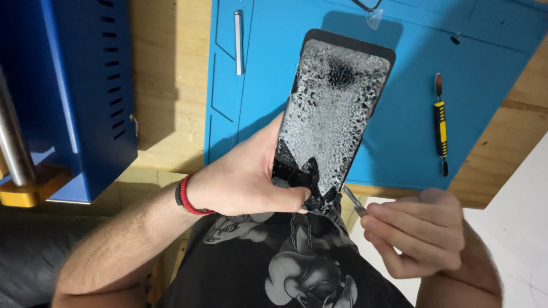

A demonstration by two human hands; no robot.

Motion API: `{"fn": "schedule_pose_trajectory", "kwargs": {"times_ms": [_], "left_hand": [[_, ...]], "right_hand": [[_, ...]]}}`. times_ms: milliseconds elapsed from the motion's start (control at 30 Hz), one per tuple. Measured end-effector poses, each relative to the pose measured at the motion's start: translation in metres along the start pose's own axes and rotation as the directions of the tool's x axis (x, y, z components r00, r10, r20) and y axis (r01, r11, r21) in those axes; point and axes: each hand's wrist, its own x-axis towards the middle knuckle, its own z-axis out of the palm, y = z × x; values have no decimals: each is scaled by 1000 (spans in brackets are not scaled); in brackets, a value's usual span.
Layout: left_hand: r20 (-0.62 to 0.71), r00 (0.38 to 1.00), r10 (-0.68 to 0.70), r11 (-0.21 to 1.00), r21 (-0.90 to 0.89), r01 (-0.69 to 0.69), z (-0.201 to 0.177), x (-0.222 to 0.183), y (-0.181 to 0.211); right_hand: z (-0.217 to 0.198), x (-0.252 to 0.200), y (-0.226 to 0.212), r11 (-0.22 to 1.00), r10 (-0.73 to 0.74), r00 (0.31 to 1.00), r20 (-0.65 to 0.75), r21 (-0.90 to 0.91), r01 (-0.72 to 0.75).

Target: Removing broken glass fragments and adhesive from a smartphone screen using a metal pick and tweezers.

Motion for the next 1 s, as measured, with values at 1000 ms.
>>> {"fn": "schedule_pose_trajectory", "kwargs": {"times_ms": [1000], "left_hand": [[-47, 993, -108, 986, 121, 113, 0, -1, 12]], "right_hand": [[2, 11, 19, 980, -198, 980, -22, 23, 198]]}}
